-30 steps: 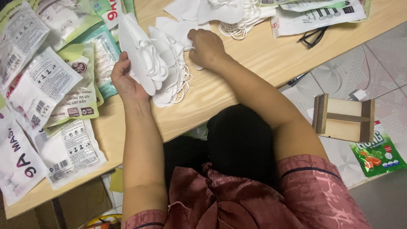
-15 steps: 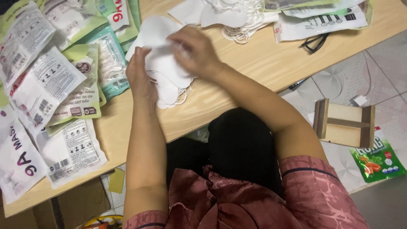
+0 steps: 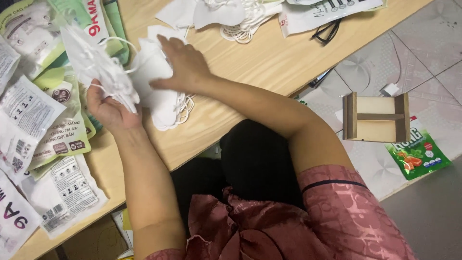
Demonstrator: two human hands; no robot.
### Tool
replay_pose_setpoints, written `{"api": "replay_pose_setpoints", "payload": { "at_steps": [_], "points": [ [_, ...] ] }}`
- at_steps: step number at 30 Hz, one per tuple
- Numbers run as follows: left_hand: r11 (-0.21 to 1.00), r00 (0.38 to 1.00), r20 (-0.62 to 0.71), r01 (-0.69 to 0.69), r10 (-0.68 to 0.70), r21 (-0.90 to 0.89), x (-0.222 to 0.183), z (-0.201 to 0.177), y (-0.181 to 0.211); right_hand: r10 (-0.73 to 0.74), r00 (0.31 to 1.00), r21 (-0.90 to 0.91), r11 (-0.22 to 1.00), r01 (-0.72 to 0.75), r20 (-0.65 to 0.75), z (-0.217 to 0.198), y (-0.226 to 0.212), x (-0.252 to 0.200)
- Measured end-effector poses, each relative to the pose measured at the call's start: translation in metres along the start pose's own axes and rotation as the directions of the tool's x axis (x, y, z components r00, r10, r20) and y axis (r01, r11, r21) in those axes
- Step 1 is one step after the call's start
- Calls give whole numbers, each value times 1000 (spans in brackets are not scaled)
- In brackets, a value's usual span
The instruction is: The person is organizing a large pile of white face masks by picking them up, unfolding them, and stacking them neatly on a wooden table.
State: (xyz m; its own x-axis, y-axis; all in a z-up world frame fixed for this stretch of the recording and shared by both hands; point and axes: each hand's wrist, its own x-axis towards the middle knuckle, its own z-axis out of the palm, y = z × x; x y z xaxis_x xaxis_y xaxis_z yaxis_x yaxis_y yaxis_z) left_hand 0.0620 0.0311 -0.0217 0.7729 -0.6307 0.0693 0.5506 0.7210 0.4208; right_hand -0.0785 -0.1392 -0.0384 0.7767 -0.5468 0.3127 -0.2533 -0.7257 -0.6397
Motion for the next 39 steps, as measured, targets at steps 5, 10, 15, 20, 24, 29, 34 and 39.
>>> {"api": "replay_pose_setpoints", "payload": {
  "at_steps": [5,10,15,20,24,29,34,39],
  "points": [
    [999,987,-154,-28,33,33,-6,10,-1,30,993,134,990,-46,115,13,-7,5],
    [998,993,-117,-4,11,63,-4,11,-1,143,983,169,972,-161,116,-12,7,18],
    [995,994,-112,29,-18,97,-5,13,-7,315,944,-23,948,-318,-97,-61,39,20],
    [743,930,-304,55,204,667,-13,24,-22,150,938,-202,955,-219,-311,-56,58,17],
    [465,956,-162,30,246,885,-13,7,-28,33,914,-305,937,-169,-405,-66,43,11],
    [-110,880,313,-293,358,950,-11,-10,-35,-13,895,-335,930,-153,-445,-68,41,9],
    [-6,902,265,-280,341,960,-13,-2,-38,-109,865,-405,907,-115,-489,-66,55,9],
    [304,970,-21,-56,244,951,-19,14,-34,-320,677,-373,925,73,-662,-75,40,4]
  ]
}}
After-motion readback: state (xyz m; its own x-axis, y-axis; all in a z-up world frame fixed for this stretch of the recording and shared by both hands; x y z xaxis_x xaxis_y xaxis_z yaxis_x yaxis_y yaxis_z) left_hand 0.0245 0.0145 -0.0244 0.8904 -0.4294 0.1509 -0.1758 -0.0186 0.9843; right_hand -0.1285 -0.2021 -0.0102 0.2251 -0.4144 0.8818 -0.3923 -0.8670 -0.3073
